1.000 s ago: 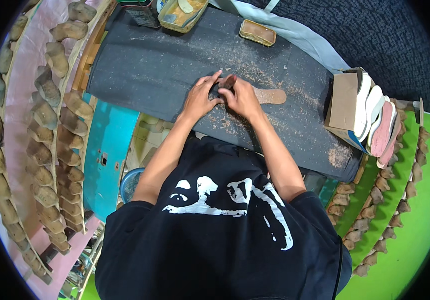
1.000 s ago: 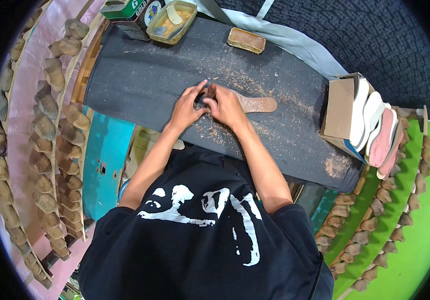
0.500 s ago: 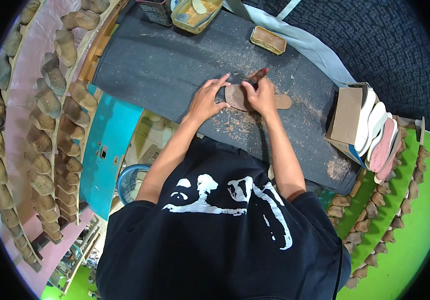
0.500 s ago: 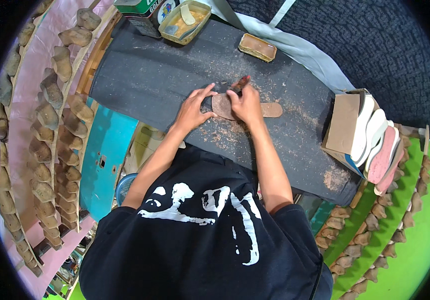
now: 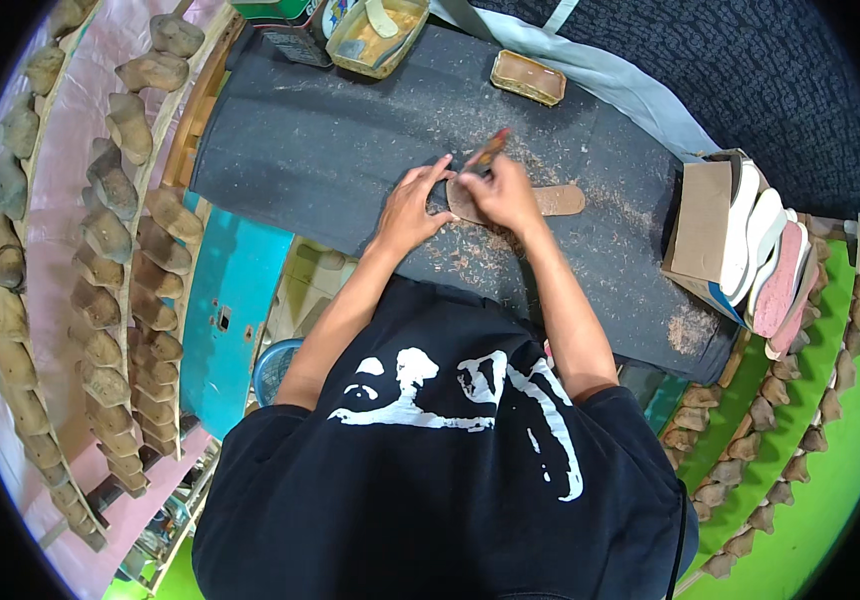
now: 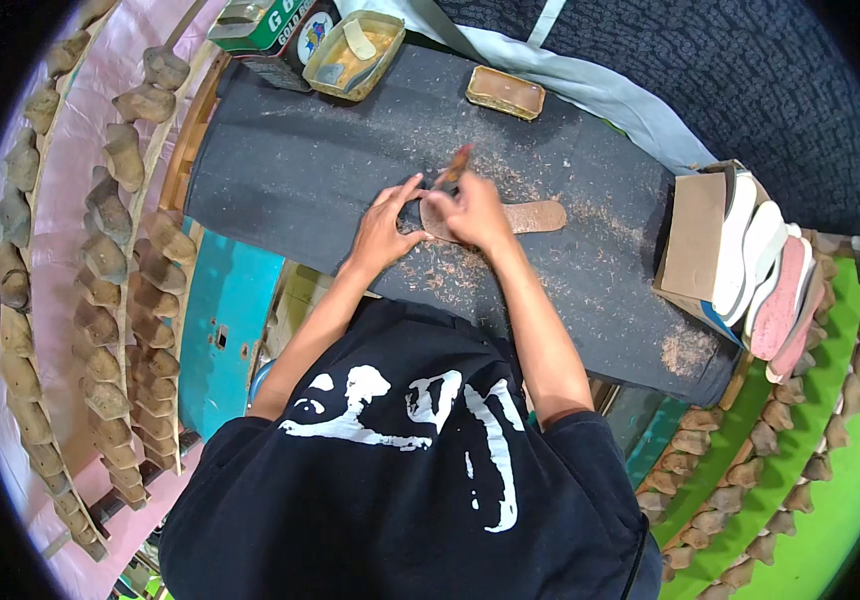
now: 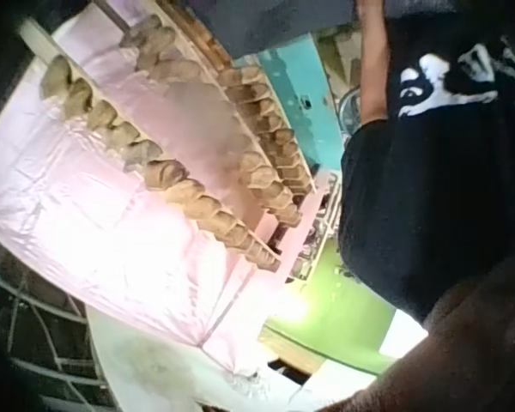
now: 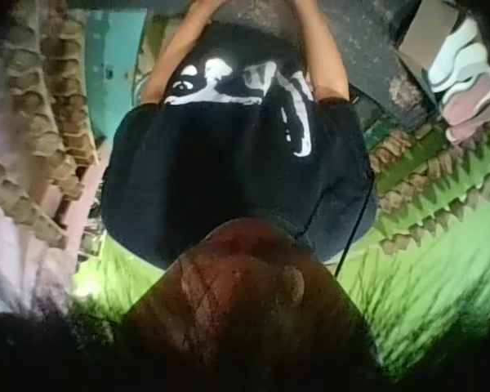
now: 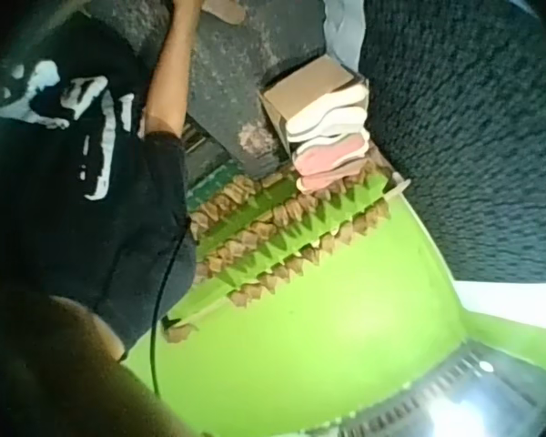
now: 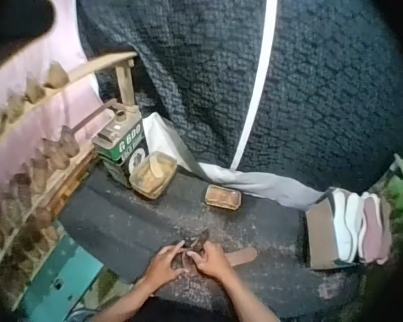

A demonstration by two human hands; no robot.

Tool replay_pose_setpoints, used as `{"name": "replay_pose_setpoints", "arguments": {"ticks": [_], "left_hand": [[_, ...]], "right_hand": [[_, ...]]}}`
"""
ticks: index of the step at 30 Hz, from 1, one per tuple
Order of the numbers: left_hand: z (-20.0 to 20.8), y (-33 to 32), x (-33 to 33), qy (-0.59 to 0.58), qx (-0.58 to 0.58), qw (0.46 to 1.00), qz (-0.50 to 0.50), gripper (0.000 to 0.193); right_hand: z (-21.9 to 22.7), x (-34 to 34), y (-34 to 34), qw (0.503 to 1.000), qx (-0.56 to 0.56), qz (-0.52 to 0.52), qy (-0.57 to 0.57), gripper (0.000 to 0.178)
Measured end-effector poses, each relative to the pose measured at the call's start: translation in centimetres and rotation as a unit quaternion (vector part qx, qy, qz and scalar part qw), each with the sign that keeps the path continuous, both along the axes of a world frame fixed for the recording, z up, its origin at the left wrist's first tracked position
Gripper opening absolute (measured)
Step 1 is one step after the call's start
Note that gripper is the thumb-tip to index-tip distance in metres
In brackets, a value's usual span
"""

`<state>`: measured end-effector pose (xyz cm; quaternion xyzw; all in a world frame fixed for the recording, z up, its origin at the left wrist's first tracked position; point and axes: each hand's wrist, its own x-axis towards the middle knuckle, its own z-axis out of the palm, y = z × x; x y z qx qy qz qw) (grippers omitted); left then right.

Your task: Applying adhesive to shoe soles using a brush and placing them in a bin.

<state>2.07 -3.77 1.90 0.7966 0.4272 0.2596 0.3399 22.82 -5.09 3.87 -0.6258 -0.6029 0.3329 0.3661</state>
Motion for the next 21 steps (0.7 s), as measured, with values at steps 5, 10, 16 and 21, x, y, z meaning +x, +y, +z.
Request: {"name": "replay_pose_setpoints", "arguments": {"ticks": [5,10,16,21], "left_hand": [[-0.2,0.1,-0.2,0.007,0.010,1.000,0.011,0.110],[-0.3,0.2,0.0,-0.010,0.013,1.000,0.002,0.107],[-0.5,0.2,0.0,-0.009,0.023,1.000,-0.005,0.106],[-0.8,0.0,0.1,-0.012,0.023,1.000,0.004,0.111]], "right_hand": [[1.1,-1.2,0.9,0.996,0.049,-0.066,0.017,0.029],[1.1,-0.9,-0.4,0.999,-0.006,0.024,-0.030,0.026],[2.3,-0.7,-1.1,0.999,0.008,-0.034,-0.005,0.025],[-2.1,4.0,-2.8,0.979,0.060,-0.197,0.006,0.025]]}}
